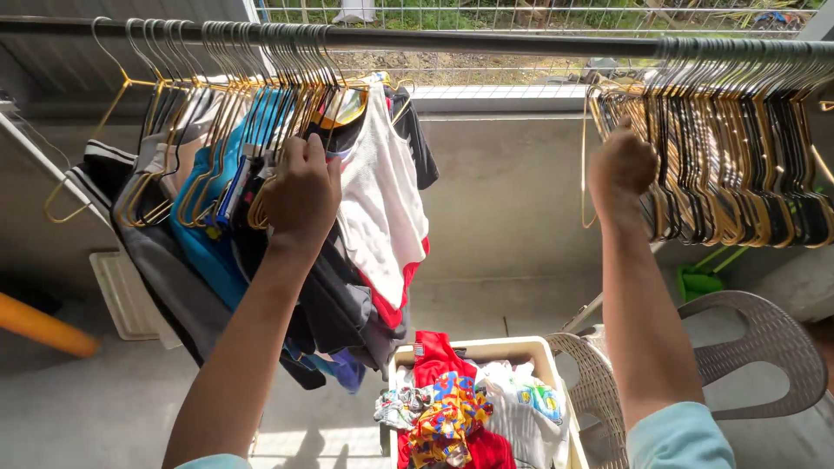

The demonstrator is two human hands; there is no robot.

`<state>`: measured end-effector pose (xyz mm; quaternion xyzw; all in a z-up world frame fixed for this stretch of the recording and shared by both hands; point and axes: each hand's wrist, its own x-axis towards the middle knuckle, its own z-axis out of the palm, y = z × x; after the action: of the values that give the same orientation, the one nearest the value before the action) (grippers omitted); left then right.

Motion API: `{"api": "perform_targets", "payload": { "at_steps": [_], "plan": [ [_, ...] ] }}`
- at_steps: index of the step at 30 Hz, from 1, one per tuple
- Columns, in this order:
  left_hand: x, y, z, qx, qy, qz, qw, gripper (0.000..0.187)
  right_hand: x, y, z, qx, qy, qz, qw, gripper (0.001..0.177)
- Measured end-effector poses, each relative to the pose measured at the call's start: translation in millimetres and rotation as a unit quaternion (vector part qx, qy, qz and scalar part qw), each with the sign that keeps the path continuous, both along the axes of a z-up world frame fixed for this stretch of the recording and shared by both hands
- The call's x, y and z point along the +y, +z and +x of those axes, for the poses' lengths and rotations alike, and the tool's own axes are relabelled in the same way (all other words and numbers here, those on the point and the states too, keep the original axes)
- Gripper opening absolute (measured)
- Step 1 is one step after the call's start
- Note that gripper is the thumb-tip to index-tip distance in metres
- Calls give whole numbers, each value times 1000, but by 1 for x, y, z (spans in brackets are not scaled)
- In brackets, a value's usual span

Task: Hanging freshly washed clothes onto hangers and placing them on a drying rack.

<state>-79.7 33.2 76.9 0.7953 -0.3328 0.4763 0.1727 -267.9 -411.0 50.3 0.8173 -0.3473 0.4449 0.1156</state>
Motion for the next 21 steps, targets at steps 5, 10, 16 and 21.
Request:
{"api": "perform_targets", "payload": {
  "at_steps": [5,10,16,21],
  "plan": [
    [-16,-6,24,-21,96,42,994,25,-43,-9,-44,57,19,99,993,33],
    [-44,-20,46,7,124,32,992,33,26,4,-84,36,131,50,990,51],
    [-60,-52,108,-59,233,21,970,15,93,18,-141,-31,191,76,978,52],
    [-39,-27,96,-66,160,34,984,8,121,4,-195,-98,209,19,973,44]
  ]
}}
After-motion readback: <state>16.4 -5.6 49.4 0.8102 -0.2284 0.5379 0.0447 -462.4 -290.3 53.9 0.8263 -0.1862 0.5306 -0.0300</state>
